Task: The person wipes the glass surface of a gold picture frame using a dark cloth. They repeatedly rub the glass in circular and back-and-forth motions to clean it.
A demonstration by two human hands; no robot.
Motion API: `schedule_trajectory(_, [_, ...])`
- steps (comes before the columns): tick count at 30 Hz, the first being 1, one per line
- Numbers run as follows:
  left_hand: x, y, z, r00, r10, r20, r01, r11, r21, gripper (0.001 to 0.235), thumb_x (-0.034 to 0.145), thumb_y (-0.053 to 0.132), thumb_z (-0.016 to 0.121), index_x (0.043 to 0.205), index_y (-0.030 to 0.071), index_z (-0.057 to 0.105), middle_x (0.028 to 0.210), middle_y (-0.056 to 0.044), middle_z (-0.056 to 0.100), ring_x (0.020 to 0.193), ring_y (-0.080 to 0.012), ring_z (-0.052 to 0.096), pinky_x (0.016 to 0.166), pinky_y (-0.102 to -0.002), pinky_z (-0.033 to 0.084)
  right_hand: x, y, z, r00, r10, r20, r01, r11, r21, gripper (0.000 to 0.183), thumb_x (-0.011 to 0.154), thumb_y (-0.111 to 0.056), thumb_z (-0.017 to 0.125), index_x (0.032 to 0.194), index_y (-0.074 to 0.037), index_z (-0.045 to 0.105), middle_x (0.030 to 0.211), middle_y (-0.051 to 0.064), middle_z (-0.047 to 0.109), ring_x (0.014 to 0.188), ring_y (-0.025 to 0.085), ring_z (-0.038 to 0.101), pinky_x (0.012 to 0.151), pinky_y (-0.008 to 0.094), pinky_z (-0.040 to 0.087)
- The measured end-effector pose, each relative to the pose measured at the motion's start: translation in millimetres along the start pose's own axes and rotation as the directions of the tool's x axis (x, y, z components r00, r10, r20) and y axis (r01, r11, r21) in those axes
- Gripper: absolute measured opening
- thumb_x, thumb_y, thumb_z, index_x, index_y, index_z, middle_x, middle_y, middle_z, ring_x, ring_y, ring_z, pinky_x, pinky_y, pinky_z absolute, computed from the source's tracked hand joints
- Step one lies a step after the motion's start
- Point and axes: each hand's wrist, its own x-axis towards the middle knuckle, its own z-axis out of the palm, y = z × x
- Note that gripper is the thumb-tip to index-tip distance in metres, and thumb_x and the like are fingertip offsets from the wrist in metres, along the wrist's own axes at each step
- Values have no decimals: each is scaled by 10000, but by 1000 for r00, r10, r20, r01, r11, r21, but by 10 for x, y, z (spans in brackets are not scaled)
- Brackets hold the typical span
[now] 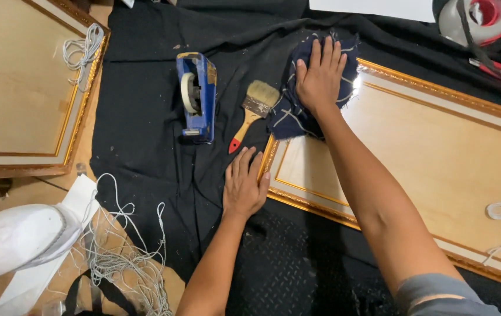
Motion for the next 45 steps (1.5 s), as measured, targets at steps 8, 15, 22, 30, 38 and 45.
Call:
schedule_trajectory(8, [-45, -111, 19, 992, 32, -119, -44, 994, -102, 606, 1034, 373, 420, 1486, -29, 464, 1405, -217, 575, 1331, -371, 550, 1062, -478, 444, -1422, -706, -619, 958, -207, 198, 199, 978, 62, 596, 1074, -393, 466, 1601, -120, 404, 1683, 269, 196, 1541, 483, 206, 1214, 632, 223])
schedule_trajectory(15, [-74, -187, 119, 977, 91, -192, -109, 991, -82, 808, 967, 583, 544, 1475, -44, 494, 1343, -211, 614, 1251, -387, 602, 974, -457, 485, -2753, -570, -874, 867, -424, 264, 422, 904, 67, 575, 1077, -461, 340, 1615, -261, 355, 1733, 111, 182, 1603, 331, 170, 1259, 523, 137])
schedule_trajectory(22, [-94, -132, 52, 962, 221, -159, -220, 975, 28, 787, 927, 632, 645, 1410, 13, 607, 1354, -179, 609, 1275, -391, 589, 954, -502, 497, -3297, 1304, -1711, 894, -281, 350, 317, 947, -49, 656, 1080, -576, 293, 1640, -235, 305, 1705, 124, 259, 1567, 348, 241, 1232, 534, 224])
schedule_trajectory(30, [56, 320, -282, 971, -69, 231, 52, 996, 78, 868, 992, 588, 530, 1470, -136, 560, 1479, -322, 498, 1376, -481, 412, 1079, -636, 325, -4065, 3207, -3155, 586, 109, 803, 50, 984, -170, 746, 1069, -523, 294, 1664, -213, -31, 1730, 131, -97, 1587, 351, -97, 1247, 555, 73])
schedule_trajectory(38, [-36, 178, -87, 991, 65, 117, -86, 979, 186, 740, 1020, 537, 573, 1444, -60, 676, 1438, -308, 557, 1311, -484, 502, 999, -640, 423, -4319, 3769, -3246, 743, 214, 634, -176, 977, -123, 794, 1065, -511, 275, 1631, -9, 32, 1707, 212, 32, 1585, 364, -26, 1267, 504, 61])
schedule_trajectory(45, [-54, 109, -29, 984, 168, 55, -176, 964, 201, 688, 984, 461, 636, 1448, -45, 689, 1420, -331, 577, 1308, -495, 528, 1032, -630, 444, -3274, 4165, -2703, 882, 306, 358, -287, 952, -105, 754, 1102, -428, 274, 1625, 29, -19, 1707, 253, -28, 1580, 432, -39, 1277, 551, 46])
